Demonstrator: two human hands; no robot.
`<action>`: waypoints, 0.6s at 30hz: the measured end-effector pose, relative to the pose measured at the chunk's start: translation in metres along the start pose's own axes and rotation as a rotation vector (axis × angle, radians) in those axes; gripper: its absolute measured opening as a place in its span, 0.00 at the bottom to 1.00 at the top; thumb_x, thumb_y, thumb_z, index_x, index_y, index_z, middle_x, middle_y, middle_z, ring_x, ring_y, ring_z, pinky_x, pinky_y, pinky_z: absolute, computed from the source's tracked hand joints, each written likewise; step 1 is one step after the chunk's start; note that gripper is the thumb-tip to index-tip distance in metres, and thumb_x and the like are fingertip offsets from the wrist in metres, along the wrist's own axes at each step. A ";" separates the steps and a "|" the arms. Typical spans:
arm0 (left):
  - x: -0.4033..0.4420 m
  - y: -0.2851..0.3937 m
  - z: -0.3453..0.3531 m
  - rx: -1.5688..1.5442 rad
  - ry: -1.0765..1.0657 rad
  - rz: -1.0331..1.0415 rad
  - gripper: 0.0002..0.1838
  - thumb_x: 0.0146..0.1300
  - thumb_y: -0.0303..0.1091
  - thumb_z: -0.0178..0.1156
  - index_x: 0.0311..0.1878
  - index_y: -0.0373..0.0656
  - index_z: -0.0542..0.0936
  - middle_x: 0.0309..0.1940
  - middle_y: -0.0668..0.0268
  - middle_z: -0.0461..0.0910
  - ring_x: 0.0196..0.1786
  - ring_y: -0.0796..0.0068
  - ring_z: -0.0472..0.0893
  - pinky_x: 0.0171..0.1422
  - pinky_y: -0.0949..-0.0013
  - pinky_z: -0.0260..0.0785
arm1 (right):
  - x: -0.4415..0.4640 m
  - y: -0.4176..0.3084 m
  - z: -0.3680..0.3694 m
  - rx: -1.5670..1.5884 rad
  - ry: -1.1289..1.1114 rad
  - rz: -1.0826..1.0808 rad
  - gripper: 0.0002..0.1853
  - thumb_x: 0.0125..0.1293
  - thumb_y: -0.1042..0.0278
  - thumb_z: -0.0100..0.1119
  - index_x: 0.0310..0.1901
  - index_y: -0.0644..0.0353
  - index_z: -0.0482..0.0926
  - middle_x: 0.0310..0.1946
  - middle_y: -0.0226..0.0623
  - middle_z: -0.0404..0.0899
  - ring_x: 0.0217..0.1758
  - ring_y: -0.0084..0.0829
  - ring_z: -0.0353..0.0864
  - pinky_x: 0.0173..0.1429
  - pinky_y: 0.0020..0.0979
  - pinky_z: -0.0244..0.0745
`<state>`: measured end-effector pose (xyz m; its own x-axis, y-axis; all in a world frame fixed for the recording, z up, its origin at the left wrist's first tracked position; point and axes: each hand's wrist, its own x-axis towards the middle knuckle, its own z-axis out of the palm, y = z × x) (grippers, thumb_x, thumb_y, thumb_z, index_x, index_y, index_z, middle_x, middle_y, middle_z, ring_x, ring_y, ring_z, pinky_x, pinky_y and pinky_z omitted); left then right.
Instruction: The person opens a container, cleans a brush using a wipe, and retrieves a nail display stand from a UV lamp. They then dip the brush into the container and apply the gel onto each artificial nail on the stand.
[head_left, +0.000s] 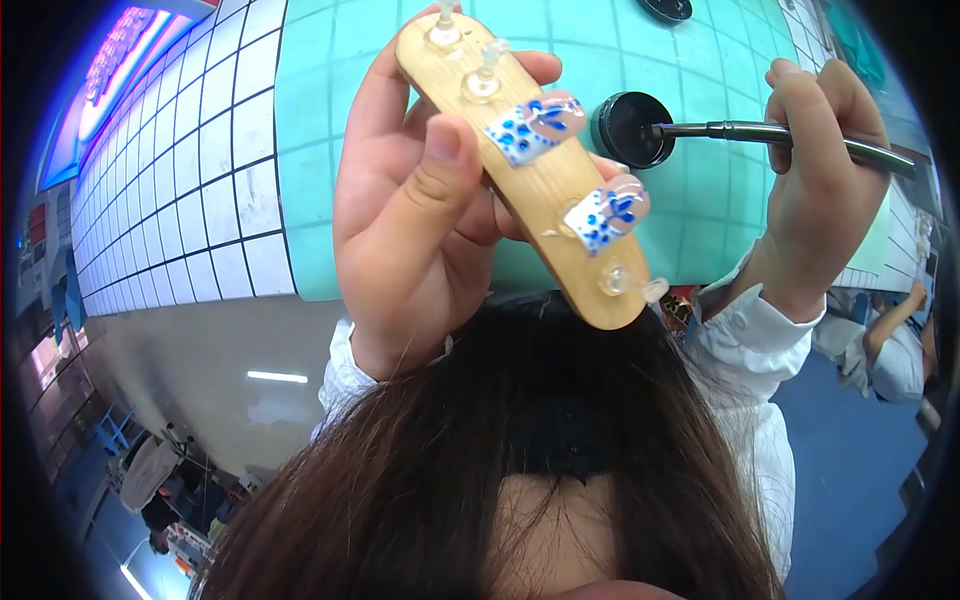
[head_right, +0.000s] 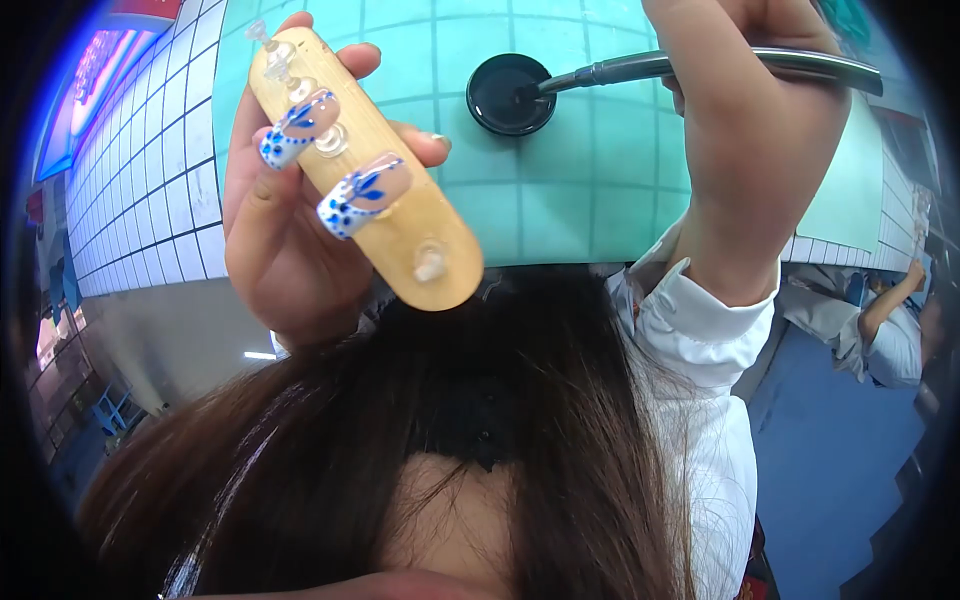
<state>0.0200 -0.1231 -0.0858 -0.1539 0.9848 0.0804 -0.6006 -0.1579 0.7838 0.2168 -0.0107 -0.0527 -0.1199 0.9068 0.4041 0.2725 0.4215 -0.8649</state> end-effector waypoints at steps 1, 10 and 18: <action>0.000 0.000 0.001 -0.012 0.010 -0.013 0.41 0.65 0.33 0.59 0.73 0.35 0.45 0.64 0.43 0.64 0.54 0.42 0.79 0.56 0.49 0.77 | 0.000 0.001 0.001 0.000 0.000 0.003 0.14 0.60 0.74 0.61 0.19 0.59 0.70 0.16 0.25 0.62 0.17 0.15 0.56 0.24 0.21 0.53; 0.004 0.008 0.013 -0.107 0.081 -0.097 0.41 0.66 0.32 0.59 0.73 0.35 0.44 0.65 0.43 0.63 0.54 0.42 0.79 0.56 0.50 0.78 | -0.004 -0.001 0.006 -0.047 -0.041 0.057 0.18 0.59 0.73 0.62 0.18 0.55 0.63 0.16 0.23 0.61 0.18 0.14 0.56 0.24 0.21 0.51; 0.003 0.008 0.025 0.239 0.077 -0.057 0.44 0.65 0.24 0.57 0.75 0.40 0.39 0.64 0.41 0.62 0.60 0.43 0.74 0.57 0.48 0.75 | 0.005 0.024 -0.017 -0.347 -0.167 -0.485 0.05 0.61 0.84 0.57 0.30 0.67 0.71 0.22 0.28 0.59 0.22 0.19 0.56 0.41 0.27 0.76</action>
<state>0.0342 -0.1193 -0.0645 -0.1899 0.9818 -0.0078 -0.4092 -0.0720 0.9096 0.2390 0.0038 -0.0664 -0.4479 0.6127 0.6511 0.4407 0.7849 -0.4355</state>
